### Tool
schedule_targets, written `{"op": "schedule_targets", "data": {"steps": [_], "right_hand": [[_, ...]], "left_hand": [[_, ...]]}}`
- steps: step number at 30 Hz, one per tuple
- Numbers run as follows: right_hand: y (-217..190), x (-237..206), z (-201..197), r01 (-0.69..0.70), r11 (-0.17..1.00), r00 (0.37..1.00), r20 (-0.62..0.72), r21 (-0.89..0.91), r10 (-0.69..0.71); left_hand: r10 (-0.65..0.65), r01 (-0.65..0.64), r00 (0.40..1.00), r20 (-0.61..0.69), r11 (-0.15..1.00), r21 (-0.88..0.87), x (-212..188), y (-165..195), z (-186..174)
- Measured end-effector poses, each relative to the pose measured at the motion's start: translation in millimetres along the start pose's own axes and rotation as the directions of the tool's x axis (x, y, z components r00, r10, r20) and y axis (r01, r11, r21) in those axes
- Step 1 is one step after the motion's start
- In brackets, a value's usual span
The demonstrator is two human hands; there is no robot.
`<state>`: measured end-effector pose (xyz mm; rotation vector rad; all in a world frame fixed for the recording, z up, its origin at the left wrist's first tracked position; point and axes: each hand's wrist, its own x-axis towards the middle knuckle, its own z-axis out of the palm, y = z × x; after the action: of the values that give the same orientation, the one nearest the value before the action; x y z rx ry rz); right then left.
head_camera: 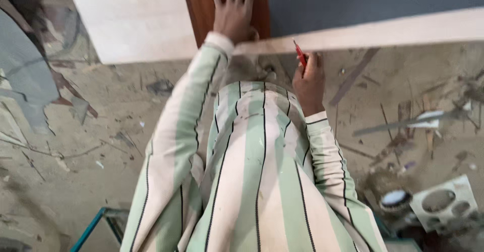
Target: The person uses a red utility knife to cut a dark sheet of material on a light wooden workbench. They repeatedly position a brown rectangular template on the sheet, trace its edges with the knife, and remove the cut pieces. The process is repeated multiple times to produce several identical cutouts.
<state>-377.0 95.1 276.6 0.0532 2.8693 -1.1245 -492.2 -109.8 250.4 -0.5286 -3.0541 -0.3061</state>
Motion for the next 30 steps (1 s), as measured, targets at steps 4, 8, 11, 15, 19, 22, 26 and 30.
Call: {"op": "schedule_targets", "data": {"steps": [4, 8, 11, 15, 19, 22, 26, 30], "right_hand": [[-13.3, 38.2, -6.9, 0.022, 0.999, 0.992, -0.127, -0.032, -0.025], [-2.2, 69.9, -1.4, 0.060, 0.984, 0.978, -0.186, -0.167, -0.091], [15.7, 79.6, 6.3, 0.044, 0.978, 0.987, -0.140, -0.204, -0.073], [28.7, 81.9, 21.4, 0.008, 0.956, 1.000, -0.025, -0.295, -0.016], [35.1, 84.3, 39.0, 0.110, 0.952, 0.991, 0.103, -0.287, -0.084], [40.4, 91.7, 47.6, 0.107, 0.930, 0.983, 0.176, -0.351, -0.047], [49.9, 103.5, 43.4, 0.165, 0.905, 0.960, 0.273, -0.392, -0.057], [49.9, 108.4, 39.9, 0.268, 0.902, 0.915, 0.383, -0.338, -0.128]], "left_hand": [[-0.095, 0.101, 0.994, 0.050, 0.986, -0.130, -23.4, -5.8, 8.6], [-0.494, 0.481, 0.869, -0.008, 0.849, -0.220, -68.3, -23.5, 15.9], [-0.717, 0.716, 0.697, 0.018, 0.694, -0.073, -91.6, -38.8, 21.2], [-0.753, 0.749, 0.657, 0.026, 0.648, -0.139, -88.2, -52.1, 34.4], [-0.813, 0.813, 0.578, 0.072, 0.567, -0.132, -67.4, -62.2, 49.1], [-0.883, 0.875, 0.442, 0.158, 0.386, -0.293, -63.2, -80.5, 54.7], [-0.726, 0.633, 0.569, 0.387, 0.085, -0.770, -68.1, -99.3, 46.2], [-0.660, 0.552, 0.683, 0.312, 0.187, -0.813, -60.3, -94.6, 32.6]]}}
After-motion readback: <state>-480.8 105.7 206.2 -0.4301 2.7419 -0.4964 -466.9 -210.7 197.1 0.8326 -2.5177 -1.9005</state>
